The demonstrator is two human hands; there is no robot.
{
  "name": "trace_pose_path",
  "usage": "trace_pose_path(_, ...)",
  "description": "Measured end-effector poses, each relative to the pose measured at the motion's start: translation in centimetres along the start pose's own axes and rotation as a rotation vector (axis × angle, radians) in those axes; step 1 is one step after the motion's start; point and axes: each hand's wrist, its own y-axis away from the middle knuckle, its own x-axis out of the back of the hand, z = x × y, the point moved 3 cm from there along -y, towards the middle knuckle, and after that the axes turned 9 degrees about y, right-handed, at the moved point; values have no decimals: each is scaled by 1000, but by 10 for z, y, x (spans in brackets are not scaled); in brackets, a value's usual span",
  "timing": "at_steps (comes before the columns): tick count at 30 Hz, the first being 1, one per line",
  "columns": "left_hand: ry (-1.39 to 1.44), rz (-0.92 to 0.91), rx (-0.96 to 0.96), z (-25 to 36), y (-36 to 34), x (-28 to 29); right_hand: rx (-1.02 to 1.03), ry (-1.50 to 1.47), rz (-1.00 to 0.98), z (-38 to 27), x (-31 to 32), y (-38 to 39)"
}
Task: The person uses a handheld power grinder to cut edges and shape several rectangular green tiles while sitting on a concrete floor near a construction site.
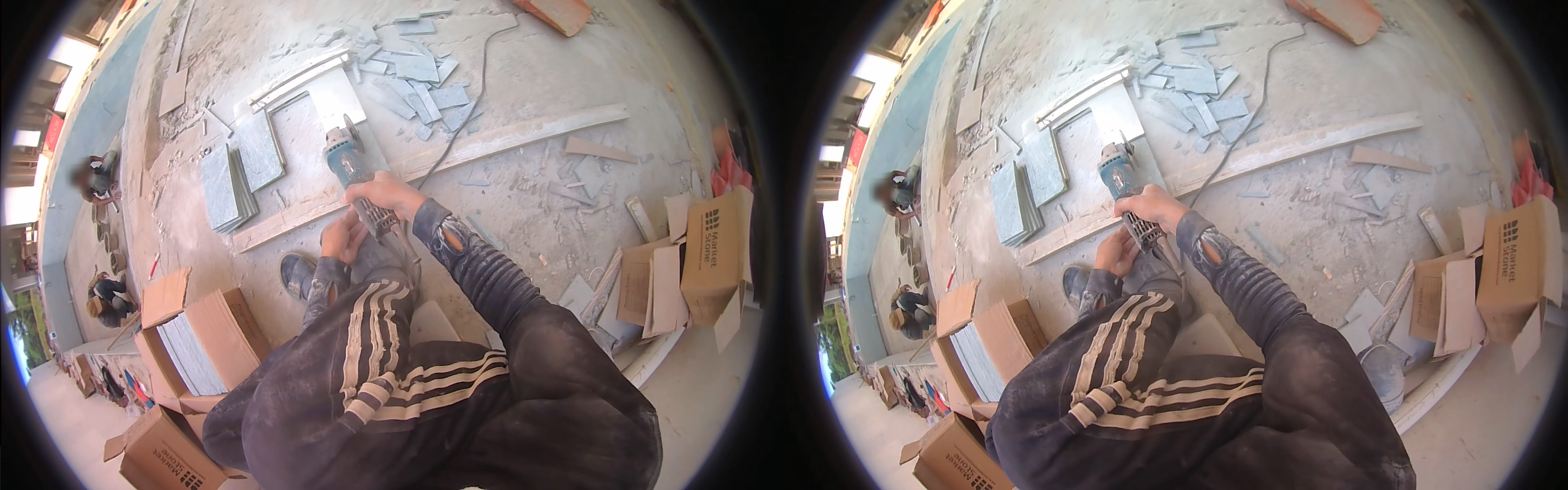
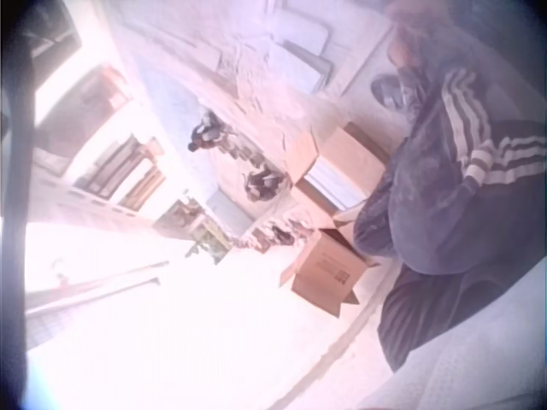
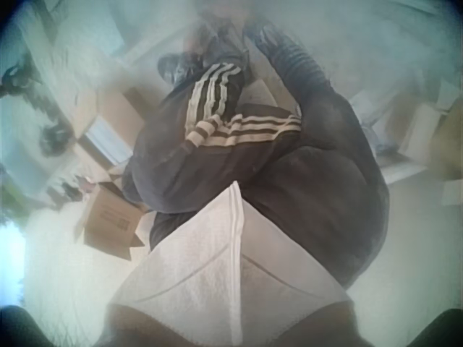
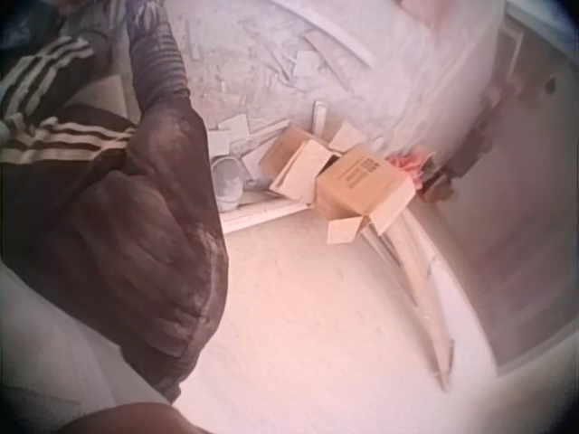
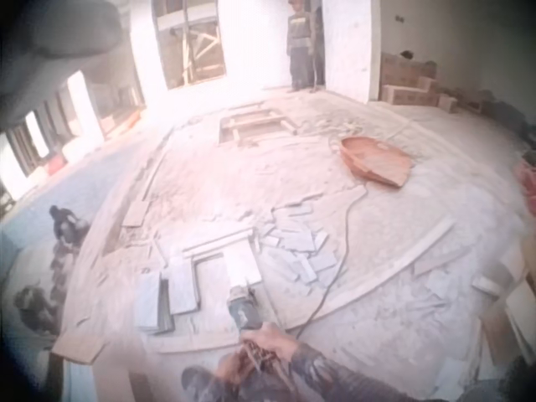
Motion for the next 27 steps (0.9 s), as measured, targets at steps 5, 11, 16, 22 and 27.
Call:
trace_pose_path(5,18,8,-13,-3,-4,5,12,39,-50,16,8,15)
trace_pose_path(11,40,19,5,0,-1,0,40,67,-19,30,4,73)
trace_pose_path(16,19,4,-11,-3,-7,6,-28,-1,-14,27,-1,95)
trace_pose_path(22,12,20,-10,0,-1,3,48,-78,19,27,0,49)
trace_pose_path(27,-27,27,-3,2,7,-7,62,-11,47,14,13,7)
